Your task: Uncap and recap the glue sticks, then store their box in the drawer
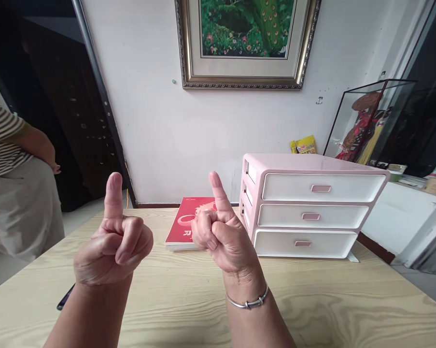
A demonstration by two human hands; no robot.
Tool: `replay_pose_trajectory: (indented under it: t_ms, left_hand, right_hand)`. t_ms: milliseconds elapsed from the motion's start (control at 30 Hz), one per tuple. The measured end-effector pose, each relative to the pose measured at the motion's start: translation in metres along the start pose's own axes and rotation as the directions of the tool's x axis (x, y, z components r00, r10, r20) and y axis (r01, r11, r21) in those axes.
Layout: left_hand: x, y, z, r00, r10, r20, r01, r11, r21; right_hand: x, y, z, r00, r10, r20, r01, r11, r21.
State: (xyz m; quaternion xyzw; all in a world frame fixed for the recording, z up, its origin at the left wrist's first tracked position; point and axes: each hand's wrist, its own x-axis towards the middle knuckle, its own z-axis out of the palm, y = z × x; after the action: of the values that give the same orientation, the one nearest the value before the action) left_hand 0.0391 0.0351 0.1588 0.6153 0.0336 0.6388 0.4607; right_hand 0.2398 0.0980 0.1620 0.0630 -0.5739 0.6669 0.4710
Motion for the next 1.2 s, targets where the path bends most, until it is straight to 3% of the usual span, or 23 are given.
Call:
replay_pose_trajectory:
  t_ms: [567, 1033, 1200]
  left_hand:
    - [-0.002, -0.0011, 0.0, 1.0, 0.029, 0.004, -0.029, 0.999, -0.033]
    - [-0.0004, 0.0006, 0.0017, 1.0, -0.013, 0.002, 0.013, 1.0, -0.008]
    - [-0.0024, 0.0016, 0.0061, 0.999, 0.026, 0.024, -0.026, 1.0, -0.011]
  right_hand:
    - [-0.0032, -0.0051, 0.0034, 0.999, -0.023, 0.045, 0.022, 0.999, 0.023]
    - [-0.0018, -0.0028, 0.0039, 0.999, -0.025, 0.027, 0.024, 0.999, 0.029]
    - [-0.0031, -0.0046, 0.005, 0.998, -0.037, 0.046, 0.035, 0.999, 0.041]
